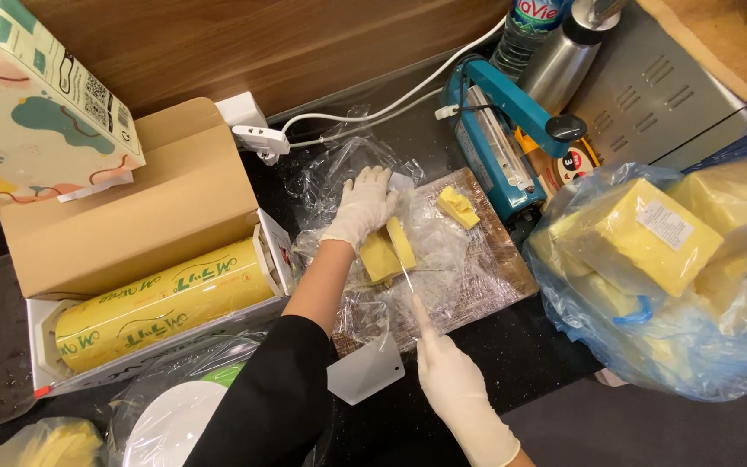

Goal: The person cuts blocks of cheese into pieces on a board using a knife, weighs the pieces on a digital scale, and places them into a plastic bag.

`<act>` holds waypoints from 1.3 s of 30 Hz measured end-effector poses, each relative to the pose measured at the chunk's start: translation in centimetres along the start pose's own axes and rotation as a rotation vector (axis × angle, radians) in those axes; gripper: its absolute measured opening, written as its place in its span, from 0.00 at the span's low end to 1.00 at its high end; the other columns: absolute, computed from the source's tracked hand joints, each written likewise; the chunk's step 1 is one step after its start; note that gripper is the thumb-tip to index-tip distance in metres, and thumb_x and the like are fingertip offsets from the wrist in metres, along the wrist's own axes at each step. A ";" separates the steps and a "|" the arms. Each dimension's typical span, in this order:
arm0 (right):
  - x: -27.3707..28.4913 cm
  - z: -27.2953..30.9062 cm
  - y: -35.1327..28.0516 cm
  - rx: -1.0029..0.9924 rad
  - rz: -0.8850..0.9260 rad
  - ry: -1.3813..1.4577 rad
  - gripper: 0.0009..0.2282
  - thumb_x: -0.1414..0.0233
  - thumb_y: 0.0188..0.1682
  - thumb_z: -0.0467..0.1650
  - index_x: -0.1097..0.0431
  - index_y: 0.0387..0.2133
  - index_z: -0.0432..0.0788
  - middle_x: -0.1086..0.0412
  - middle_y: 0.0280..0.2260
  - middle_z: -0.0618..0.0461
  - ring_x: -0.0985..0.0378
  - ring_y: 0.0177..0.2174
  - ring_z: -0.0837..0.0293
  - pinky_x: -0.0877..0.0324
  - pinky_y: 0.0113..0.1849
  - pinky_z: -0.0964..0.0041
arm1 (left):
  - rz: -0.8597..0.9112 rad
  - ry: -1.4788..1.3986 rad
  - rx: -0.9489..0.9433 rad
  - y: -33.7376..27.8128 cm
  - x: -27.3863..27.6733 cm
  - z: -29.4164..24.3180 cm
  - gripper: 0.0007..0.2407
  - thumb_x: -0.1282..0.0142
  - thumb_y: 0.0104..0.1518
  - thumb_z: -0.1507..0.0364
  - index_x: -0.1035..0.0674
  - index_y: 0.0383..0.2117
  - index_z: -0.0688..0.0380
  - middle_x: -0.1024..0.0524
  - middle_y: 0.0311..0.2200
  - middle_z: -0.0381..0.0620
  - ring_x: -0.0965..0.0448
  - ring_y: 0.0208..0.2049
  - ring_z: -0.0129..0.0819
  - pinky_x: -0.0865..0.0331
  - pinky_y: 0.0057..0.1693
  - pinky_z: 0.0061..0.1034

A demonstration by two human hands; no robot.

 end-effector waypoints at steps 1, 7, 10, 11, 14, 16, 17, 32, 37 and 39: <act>-0.2 -0.2 0.1 0.000 0.003 0.000 0.31 0.67 0.55 0.34 0.77 0.67 0.74 0.34 0.28 0.51 0.35 0.20 0.51 0.38 0.27 0.54 | 0.002 0.000 0.002 0.0 0.0 0.0 0.25 0.70 0.61 0.59 0.47 0.65 0.50 0.54 0.68 0.44 0.60 0.70 0.41 0.65 0.69 0.48; -0.2 -0.3 0.5 0.035 -0.016 0.020 0.30 0.67 0.55 0.34 0.76 0.67 0.73 0.34 0.24 0.50 0.34 0.20 0.50 0.39 0.27 0.54 | 0.009 0.005 0.013 0.5 -0.3 0.0 0.25 0.69 0.61 0.60 0.46 0.65 0.50 0.53 0.68 0.43 0.60 0.70 0.40 0.65 0.69 0.49; -0.5 -0.6 0.7 0.032 -0.010 0.012 0.30 0.67 0.56 0.34 0.77 0.67 0.73 0.37 0.22 0.51 0.38 0.18 0.52 0.41 0.25 0.55 | 0.002 0.013 0.014 0.6 -0.5 0.0 0.24 0.70 0.61 0.61 0.45 0.65 0.51 0.52 0.68 0.43 0.60 0.69 0.41 0.64 0.69 0.50; -0.4 -0.6 0.7 0.032 -0.009 0.019 0.30 0.67 0.56 0.35 0.77 0.67 0.74 0.38 0.21 0.52 0.39 0.18 0.53 0.41 0.25 0.56 | -0.006 0.012 0.014 0.7 -0.6 0.1 0.24 0.70 0.61 0.61 0.45 0.65 0.51 0.51 0.68 0.43 0.60 0.69 0.41 0.64 0.69 0.51; -0.4 -0.6 0.7 0.033 -0.008 0.030 0.30 0.67 0.55 0.35 0.76 0.67 0.74 0.38 0.20 0.52 0.39 0.18 0.53 0.41 0.25 0.56 | -0.013 0.009 0.013 0.8 -0.7 0.2 0.25 0.70 0.60 0.60 0.45 0.65 0.52 0.51 0.67 0.44 0.59 0.69 0.41 0.64 0.69 0.51; -0.5 -0.6 0.7 0.037 -0.008 0.036 0.30 0.68 0.56 0.35 0.76 0.67 0.73 0.38 0.20 0.51 0.38 0.18 0.53 0.41 0.25 0.56 | -0.014 0.010 0.013 0.8 -0.6 0.2 0.25 0.71 0.60 0.60 0.44 0.64 0.52 0.50 0.67 0.44 0.58 0.69 0.41 0.64 0.69 0.52; -0.5 -0.7 0.8 0.041 -0.008 0.039 0.30 0.67 0.55 0.35 0.76 0.67 0.74 0.37 0.20 0.51 0.38 0.19 0.52 0.41 0.25 0.56 | -0.017 0.014 0.012 0.8 -0.6 0.1 0.24 0.70 0.60 0.61 0.44 0.64 0.52 0.50 0.67 0.44 0.58 0.69 0.41 0.64 0.69 0.52; 0.0 -1.1 0.8 0.009 0.028 0.151 0.29 0.67 0.54 0.36 0.73 0.66 0.80 0.38 0.18 0.47 0.37 0.19 0.49 0.41 0.28 0.55 | 0.003 0.051 0.048 1.0 -0.7 0.0 0.23 0.74 0.62 0.62 0.43 0.64 0.52 0.49 0.67 0.44 0.57 0.69 0.41 0.64 0.69 0.50; 0.1 -1.1 0.8 -0.004 0.043 0.190 0.30 0.67 0.54 0.35 0.73 0.66 0.80 0.43 0.15 0.49 0.43 0.17 0.52 0.44 0.26 0.58 | 0.011 0.032 0.067 1.0 -0.4 -0.1 0.23 0.75 0.62 0.64 0.42 0.64 0.53 0.48 0.67 0.45 0.57 0.69 0.42 0.65 0.69 0.49; 0.2 -1.1 0.7 -0.012 0.052 0.209 0.29 0.68 0.54 0.35 0.73 0.66 0.81 0.43 0.15 0.49 0.43 0.17 0.53 0.44 0.26 0.58 | 0.018 0.032 0.080 1.0 -0.4 -0.1 0.23 0.76 0.62 0.64 0.43 0.64 0.52 0.49 0.67 0.43 0.57 0.69 0.41 0.65 0.69 0.49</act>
Point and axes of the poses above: each hand's wrist, its own y-axis towards the middle knuckle, its own x-axis out of the back of the hand, z = x × y, the point moved 8 cm from there along y, towards the middle knuckle
